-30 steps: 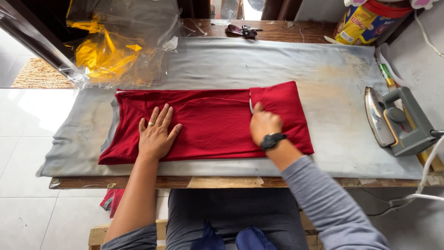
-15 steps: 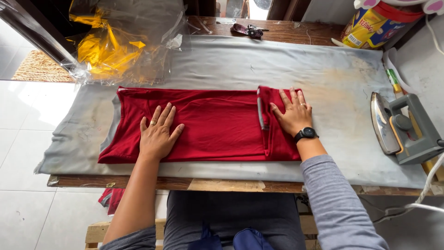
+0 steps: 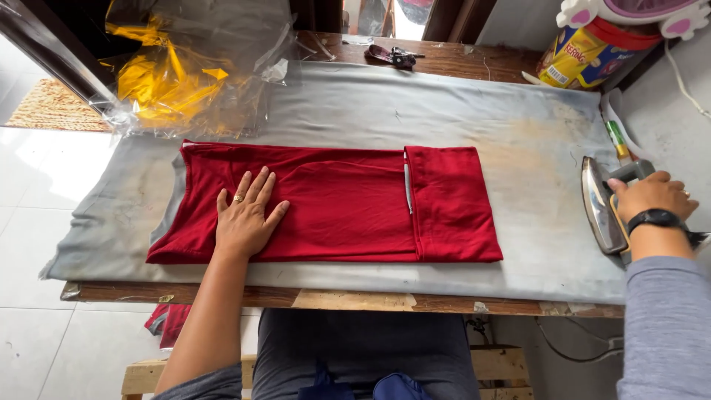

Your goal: The person irons a red t-shirt on an ironing board, smoothing the body, sleeves, and collar. They fold the shirt neatly and place it into a clear plastic bag.

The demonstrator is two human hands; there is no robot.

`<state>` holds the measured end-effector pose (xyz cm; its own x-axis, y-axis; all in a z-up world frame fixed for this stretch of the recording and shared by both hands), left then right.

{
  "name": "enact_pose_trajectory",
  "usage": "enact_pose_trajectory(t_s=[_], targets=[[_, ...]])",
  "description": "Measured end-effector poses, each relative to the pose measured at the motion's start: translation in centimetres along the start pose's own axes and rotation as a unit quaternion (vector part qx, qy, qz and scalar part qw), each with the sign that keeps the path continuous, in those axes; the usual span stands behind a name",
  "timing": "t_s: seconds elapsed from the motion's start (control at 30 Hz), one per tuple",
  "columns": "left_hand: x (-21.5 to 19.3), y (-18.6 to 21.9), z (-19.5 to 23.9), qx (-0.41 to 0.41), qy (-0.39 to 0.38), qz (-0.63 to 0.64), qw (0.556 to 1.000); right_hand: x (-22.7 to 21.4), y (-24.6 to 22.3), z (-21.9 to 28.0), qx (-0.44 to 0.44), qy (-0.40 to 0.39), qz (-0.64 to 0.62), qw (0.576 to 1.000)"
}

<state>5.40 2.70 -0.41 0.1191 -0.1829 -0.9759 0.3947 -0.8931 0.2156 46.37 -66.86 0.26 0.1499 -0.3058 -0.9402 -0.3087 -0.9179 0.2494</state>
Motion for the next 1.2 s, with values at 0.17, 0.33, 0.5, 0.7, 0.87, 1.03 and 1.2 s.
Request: enact_pose_trajectory(t_s=[0.17, 0.33, 0.5, 0.7, 0.87, 1.03, 1.2], targets=[[-0.1, 0.2, 0.1, -0.003, -0.005, -0.002, 1.0, -11.7, -5.1, 7.4, -0.109, -0.07, -0.091, 0.987], [0.1, 0.1, 0.1, 0.0, 0.004, -0.005, 1.0, -24.4, -16.8, 20.0, -0.387, 0.01, -0.26, 0.885], [-0.1, 0.1, 0.2, -0.007, -0.013, -0.003, 1.0, -19.0, -28.9, 21.6, -0.391, 0.216, -0.131, 0.885], [-0.4, 0.3, 0.4, -0.005, -0.029, -0.012, 1.0, -23.5, -26.2, 25.6, -0.376, -0.101, -0.155, 0.908], [-0.2, 0.1, 0.4, -0.011, -0.052, -0.021, 0.998, -19.3, -17.3, 32.8, -0.489, 0.238, -0.16, 0.824], [-0.5, 0.4, 0.6, -0.008, -0.04, -0.023, 0.999, -15.1, -11.5, 24.7, -0.34, 0.149, -0.109, 0.922], [0.0, 0.1, 0.5, -0.011, -0.033, -0.019, 0.999, -11.1, -8.5, 14.9, -0.207, 0.059, -0.099, 0.971]])
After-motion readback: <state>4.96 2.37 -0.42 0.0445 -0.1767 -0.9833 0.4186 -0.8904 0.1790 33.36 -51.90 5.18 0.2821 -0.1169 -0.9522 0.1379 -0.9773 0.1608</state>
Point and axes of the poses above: each hand's wrist, its own z-axis away from the middle knuckle, its own x-axis out of the palm, y = z × x, the point moved 6 cm from there along -z, towards the middle knuckle, and after that the axes turned 1 degree about -x, right-handed, at the moved point
